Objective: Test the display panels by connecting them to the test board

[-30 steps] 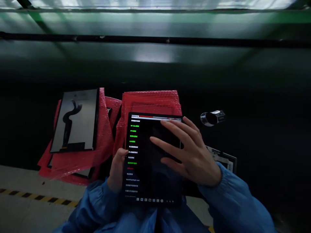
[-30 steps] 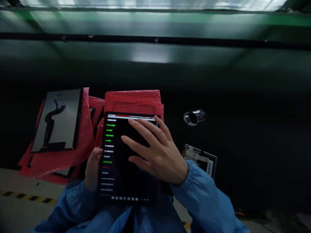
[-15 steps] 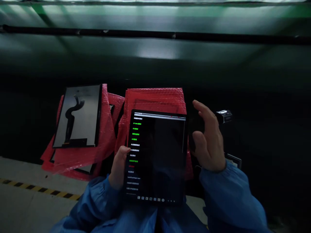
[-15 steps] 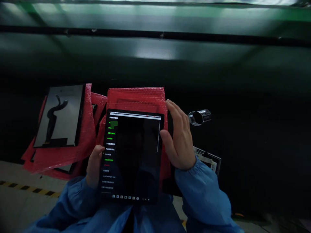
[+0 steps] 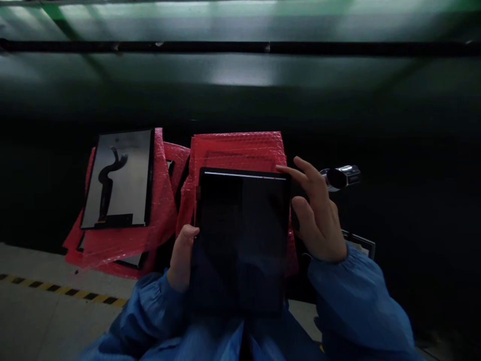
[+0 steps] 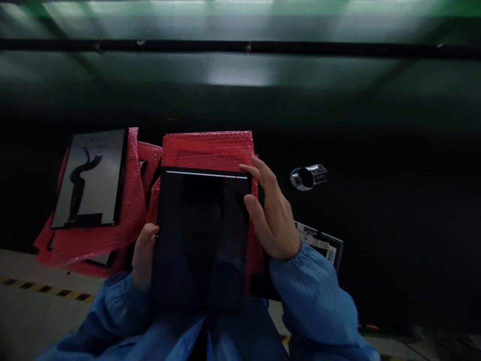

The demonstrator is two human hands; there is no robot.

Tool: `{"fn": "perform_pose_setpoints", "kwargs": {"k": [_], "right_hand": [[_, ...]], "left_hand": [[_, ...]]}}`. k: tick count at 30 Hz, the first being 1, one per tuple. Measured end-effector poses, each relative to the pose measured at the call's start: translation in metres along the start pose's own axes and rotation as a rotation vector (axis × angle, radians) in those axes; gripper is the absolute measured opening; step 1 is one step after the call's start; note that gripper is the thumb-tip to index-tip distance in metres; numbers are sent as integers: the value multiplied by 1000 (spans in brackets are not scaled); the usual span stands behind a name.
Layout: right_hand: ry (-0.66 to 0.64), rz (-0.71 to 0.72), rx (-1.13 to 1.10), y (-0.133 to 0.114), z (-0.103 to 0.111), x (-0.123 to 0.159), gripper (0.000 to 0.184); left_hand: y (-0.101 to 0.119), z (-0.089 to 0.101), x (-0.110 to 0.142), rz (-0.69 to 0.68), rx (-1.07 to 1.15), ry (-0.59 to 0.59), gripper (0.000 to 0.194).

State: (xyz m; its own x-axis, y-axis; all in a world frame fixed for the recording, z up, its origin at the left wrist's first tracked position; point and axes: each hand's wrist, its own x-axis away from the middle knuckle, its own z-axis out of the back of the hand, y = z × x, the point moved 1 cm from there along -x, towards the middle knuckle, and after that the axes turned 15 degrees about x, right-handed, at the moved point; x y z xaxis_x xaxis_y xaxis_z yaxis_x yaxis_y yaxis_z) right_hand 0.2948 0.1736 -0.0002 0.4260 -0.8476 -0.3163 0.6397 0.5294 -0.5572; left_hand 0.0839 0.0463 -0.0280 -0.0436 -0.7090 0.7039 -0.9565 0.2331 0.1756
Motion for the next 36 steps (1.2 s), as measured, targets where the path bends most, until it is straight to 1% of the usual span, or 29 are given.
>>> {"fn": "perform_pose_setpoints", "kwargs": {"k": [4, 9, 14, 19, 22, 25, 27, 30, 33, 34, 36], "right_hand": [[-7, -7, -8, -1, 1, 0, 55], [1, 9, -11, -3, 1, -1, 54], [8, 39, -37, -4, -1, -1, 55], [-4, 35, -5, -5, -1, -1, 56], [-5, 48, 3, -6, -1, -1, 58], [8, 44, 37, -7, 0, -1, 57], [69, -1, 87, -5, 2, -1, 50], [184, -65, 226, 1, 4, -4, 32], [178, -19, 410, 7, 6, -7, 24], [176, -3, 485, 6, 6, -8, 24], [217, 22, 636, -1, 10, -8, 22]], "left_hand": [[0, 1, -2, -53, 43, -1, 11], [-1, 4, -3, 5, 32, -31, 23], [-2, 0, -2, 84, 29, -67, 21], [-4, -5, 1, 80, 85, -45, 16], [-4, -3, 2, 104, 97, -61, 15], [-4, 1, 0, 105, 119, -69, 19], [-4, 2, -1, 79, 135, -46, 20], [-5, 2, -1, 68, 150, -30, 20], [-6, 0, 1, 71, 131, -53, 21], [-6, -1, 2, 83, 120, -68, 22], [-7, -3, 2, 139, 106, -100, 24]]}}
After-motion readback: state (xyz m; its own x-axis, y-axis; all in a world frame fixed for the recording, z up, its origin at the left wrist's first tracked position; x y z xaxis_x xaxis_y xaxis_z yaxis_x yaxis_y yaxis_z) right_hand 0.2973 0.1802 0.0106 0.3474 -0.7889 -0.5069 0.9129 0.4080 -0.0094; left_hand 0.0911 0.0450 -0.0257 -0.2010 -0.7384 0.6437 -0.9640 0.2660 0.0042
